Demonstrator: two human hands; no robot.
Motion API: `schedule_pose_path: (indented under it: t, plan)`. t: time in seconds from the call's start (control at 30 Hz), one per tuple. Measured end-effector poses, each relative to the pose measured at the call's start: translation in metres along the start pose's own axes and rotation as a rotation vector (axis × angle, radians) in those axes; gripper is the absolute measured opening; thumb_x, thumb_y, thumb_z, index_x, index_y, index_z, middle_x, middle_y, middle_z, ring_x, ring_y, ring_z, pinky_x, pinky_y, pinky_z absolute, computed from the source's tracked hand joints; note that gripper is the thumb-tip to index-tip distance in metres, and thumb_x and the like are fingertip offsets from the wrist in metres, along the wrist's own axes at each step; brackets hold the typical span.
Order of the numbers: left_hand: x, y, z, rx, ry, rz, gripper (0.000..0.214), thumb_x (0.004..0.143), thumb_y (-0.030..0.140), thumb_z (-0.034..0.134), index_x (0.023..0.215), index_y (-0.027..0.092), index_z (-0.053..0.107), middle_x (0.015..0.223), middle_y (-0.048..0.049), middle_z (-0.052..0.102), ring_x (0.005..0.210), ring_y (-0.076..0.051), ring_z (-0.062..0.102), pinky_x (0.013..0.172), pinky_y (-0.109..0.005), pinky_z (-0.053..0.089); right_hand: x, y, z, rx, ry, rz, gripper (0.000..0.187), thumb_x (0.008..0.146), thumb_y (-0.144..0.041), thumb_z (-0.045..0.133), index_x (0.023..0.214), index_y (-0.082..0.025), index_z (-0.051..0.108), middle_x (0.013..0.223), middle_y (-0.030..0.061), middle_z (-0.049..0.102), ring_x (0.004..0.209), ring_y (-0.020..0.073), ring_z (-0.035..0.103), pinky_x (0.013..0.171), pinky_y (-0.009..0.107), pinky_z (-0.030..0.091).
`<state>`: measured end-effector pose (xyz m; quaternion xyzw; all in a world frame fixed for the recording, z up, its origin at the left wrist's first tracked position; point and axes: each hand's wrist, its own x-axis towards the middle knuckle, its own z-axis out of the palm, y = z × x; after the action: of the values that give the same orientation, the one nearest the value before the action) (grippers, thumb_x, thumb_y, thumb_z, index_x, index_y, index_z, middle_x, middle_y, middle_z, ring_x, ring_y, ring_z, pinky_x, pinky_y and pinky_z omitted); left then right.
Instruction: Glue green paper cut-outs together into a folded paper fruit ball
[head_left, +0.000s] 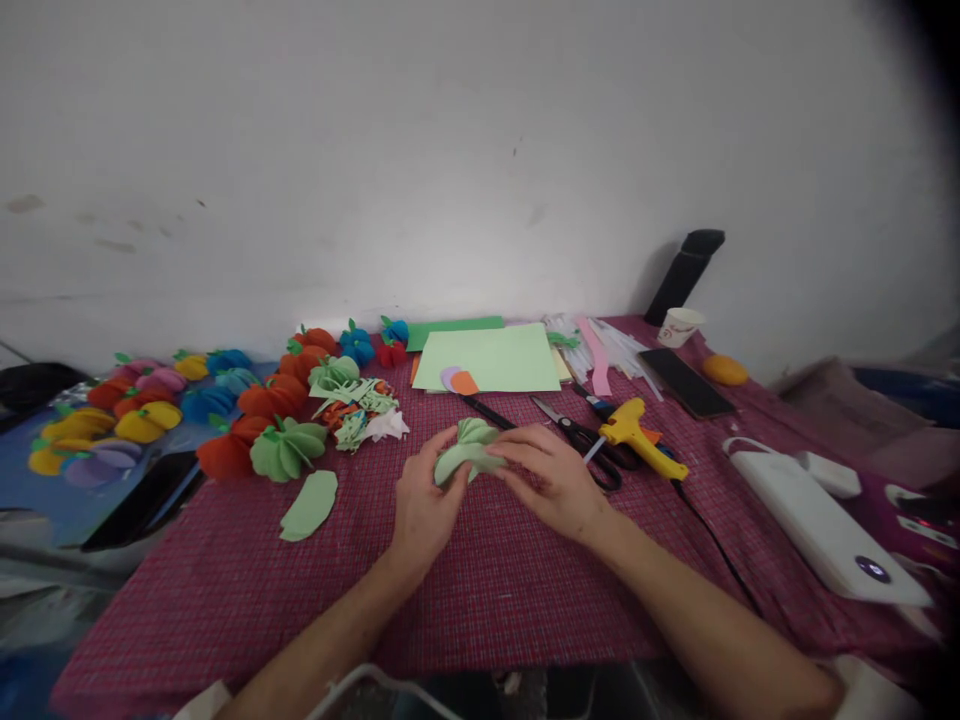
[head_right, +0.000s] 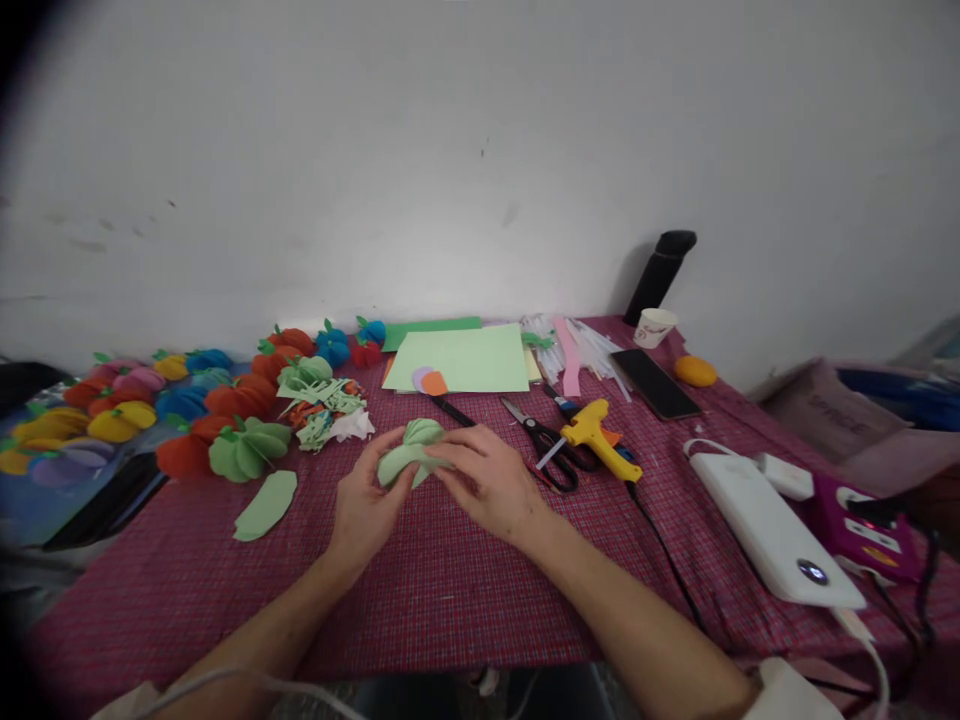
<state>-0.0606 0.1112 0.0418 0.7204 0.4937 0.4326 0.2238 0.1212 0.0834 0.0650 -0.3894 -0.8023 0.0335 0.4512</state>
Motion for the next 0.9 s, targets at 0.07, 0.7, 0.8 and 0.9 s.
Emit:
schedule_pose_path:
  t: [0.07,0.7,0.8,0.9]
  plan:
    - [0.0,0.0,-0.002,0.03,0.024,0.02,0.041,0.078,0.027,0.058,0.118,0.026,0.051,0.108,-0.0032,0.063,0.094,-0.019,0.058,0.083,-0.033,0.045,0.001,-0.004,-0.001,0.039,-0.022,-0.002,0.028,0.082,-0.014,0.055,0.109,-0.022,0.057,0.101,0.0059,0.062,0.095,0.0163,0.055,0.083,0.032,0.047]
    - [-0.005,-0.001,-0.004,-0.11,-0.067,-0.021,0.05,0.071,0.017,0.061,0.119,0.026,0.05,0.1,-0.0027,0.064,0.09,-0.02,0.059,0.076,-0.031,0.046,0.001,-0.014,-0.002,0.048,-0.242,-0.13,0.021,0.084,-0.012,0.045,0.101,-0.019,0.054,0.106,0.0067,0.064,0.098,0.0181,0.056,0.086,0.035,0.045]
    - [-0.004,0.0,-0.004,-0.2,-0.109,-0.048,0.05,0.071,0.018,0.061,0.119,0.025,0.05,0.103,-0.0036,0.064,0.087,-0.019,0.06,0.074,-0.029,0.047,0.001,-0.014,-0.002,0.022,-0.225,-0.143,0.021,0.084,-0.011,0.046,0.101,-0.018,0.054,0.108,0.0076,0.064,0.1,0.0176,0.056,0.088,0.034,0.046]
    - [-0.003,-0.001,-0.001,-0.362,-0.147,-0.077,0.05,0.071,0.017,0.061,0.119,0.022,0.05,0.108,-0.0045,0.063,0.09,-0.018,0.06,0.076,-0.028,0.047,0.0,-0.013,-0.002,0.009,-0.214,-0.133,0.02,0.084,-0.012,0.045,0.1,-0.018,0.055,0.11,0.009,0.063,0.101,0.0172,0.057,0.087,0.034,0.046]
